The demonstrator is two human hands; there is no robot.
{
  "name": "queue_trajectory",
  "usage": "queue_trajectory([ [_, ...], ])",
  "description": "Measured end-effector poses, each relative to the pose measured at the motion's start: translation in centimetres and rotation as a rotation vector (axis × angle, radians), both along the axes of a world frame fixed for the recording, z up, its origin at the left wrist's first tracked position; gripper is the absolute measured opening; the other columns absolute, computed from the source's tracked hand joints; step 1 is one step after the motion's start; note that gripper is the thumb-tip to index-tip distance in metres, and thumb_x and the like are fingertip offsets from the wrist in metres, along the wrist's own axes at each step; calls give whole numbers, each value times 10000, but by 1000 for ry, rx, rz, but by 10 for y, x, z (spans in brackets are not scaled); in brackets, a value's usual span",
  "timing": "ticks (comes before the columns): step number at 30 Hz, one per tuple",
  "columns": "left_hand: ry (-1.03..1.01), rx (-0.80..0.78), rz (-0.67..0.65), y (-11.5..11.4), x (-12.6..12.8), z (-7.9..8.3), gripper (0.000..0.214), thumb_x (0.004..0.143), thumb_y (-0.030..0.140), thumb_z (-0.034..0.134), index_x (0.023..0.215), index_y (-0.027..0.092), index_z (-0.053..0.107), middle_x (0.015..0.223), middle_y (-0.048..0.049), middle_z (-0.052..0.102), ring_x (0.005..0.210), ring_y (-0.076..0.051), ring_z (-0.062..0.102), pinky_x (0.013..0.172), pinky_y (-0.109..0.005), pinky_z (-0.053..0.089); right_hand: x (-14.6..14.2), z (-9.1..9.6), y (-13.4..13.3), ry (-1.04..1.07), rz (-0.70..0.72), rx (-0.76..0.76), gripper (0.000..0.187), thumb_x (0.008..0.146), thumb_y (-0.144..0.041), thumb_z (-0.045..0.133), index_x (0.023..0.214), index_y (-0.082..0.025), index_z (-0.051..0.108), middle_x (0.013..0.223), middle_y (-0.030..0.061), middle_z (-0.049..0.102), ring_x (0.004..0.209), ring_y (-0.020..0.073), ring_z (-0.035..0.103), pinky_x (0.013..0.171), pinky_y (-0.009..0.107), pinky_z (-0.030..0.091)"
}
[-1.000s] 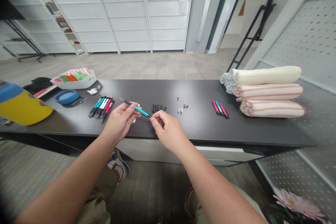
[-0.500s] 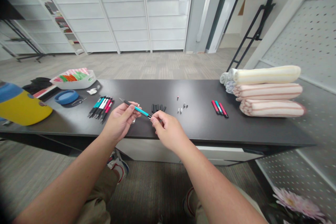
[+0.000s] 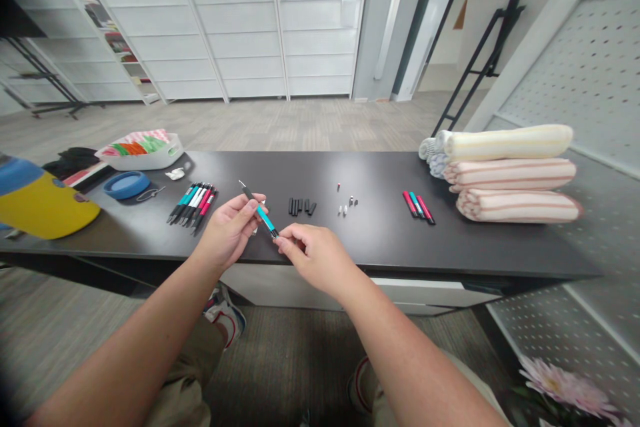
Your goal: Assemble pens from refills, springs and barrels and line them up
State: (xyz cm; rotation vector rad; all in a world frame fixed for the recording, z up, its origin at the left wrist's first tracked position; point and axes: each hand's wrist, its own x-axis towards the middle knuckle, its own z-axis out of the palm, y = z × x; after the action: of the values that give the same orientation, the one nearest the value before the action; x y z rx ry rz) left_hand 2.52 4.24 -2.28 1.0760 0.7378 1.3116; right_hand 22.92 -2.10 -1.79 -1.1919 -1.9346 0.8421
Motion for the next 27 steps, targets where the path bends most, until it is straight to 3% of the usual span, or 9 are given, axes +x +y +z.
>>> queue_trajectory([
  [12, -5, -46, -75, 0, -2, 2, 293, 852, 343, 853, 1048, 140, 774, 870, -62, 738, 763, -120, 662, 747, -228, 539, -3, -3, 0, -43, -99, 67, 195, 1023, -394, 639, 922, -246, 715, 778, -23, 708, 704, 155, 609, 673, 270, 396],
  [27, 44, -90, -128, -1, -1, 7, 347, 813, 373, 885, 1004, 116, 750, 809, -38, 713, 746, -117, 648, 726, -233, 533, -4, -12, 0, -197, 37, 300, 155, 1082, -322, 566, 1043, -228, 683, 1003, 24, 751, 865, 162, 663, 750, 272, 420],
])
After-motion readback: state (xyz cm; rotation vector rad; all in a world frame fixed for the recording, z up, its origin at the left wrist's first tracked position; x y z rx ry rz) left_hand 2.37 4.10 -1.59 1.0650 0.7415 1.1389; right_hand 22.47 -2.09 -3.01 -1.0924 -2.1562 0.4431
